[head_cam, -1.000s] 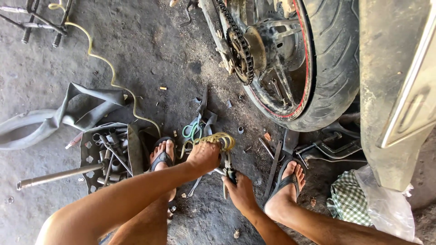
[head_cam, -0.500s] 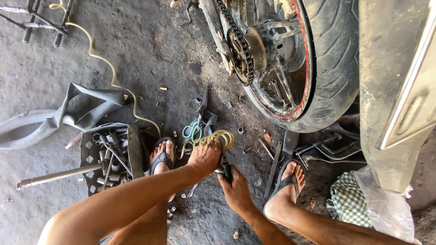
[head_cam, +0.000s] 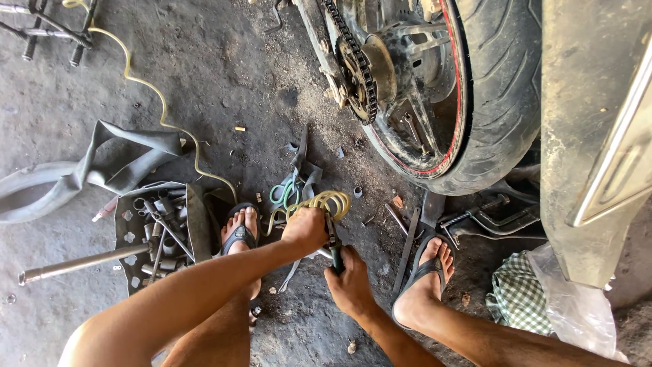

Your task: Repairing a motorcycle tire by inspecting the rim and inner tube.

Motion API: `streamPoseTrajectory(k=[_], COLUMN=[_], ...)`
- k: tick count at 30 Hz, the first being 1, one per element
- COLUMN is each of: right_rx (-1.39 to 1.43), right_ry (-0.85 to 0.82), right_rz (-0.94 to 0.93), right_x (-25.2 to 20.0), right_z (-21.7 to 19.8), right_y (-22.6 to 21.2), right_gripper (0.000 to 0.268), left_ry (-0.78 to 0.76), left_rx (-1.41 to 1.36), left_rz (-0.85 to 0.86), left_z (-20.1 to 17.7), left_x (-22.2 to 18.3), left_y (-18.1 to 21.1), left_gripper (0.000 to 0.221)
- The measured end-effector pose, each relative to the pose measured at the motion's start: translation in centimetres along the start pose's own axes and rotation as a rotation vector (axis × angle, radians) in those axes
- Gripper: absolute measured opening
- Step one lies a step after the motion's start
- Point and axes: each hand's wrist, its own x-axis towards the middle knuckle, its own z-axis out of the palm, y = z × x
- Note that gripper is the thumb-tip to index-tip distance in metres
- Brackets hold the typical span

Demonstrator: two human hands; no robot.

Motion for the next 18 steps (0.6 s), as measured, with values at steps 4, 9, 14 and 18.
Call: streamPoseTrajectory(k=[4,9,14,18], right_rx=[-0.127,-0.072,0.233,0.461], right_ry=[0.020,-0.036,-0.083,-0.077], right_rz=[-0.245,-0.335,0.036,0.212], right_x=[0.8,1.0,0.9,1.3], right_z=[-0.6,-0.7,-0.8,-1.2], right_y=[1.5,2.5,1.4,0.1], right_gripper=[0.047,0.031,0.027,0.015], left_ry=[-0.164,-0.642,-0.287,0.048], left_rx=[-0.130,-0.578,-0.125,0.022], left_rz=[-0.032,-0.189,0.163,0.295], left_z=[0.9,-4.2,-2.9,-2.3], left_x=[1.0,0.2,0.5,-0.4], left_y=[-0.9,-1.0,-1.3,-1.0], left_gripper=[0.013,0.032,0.054,0.046])
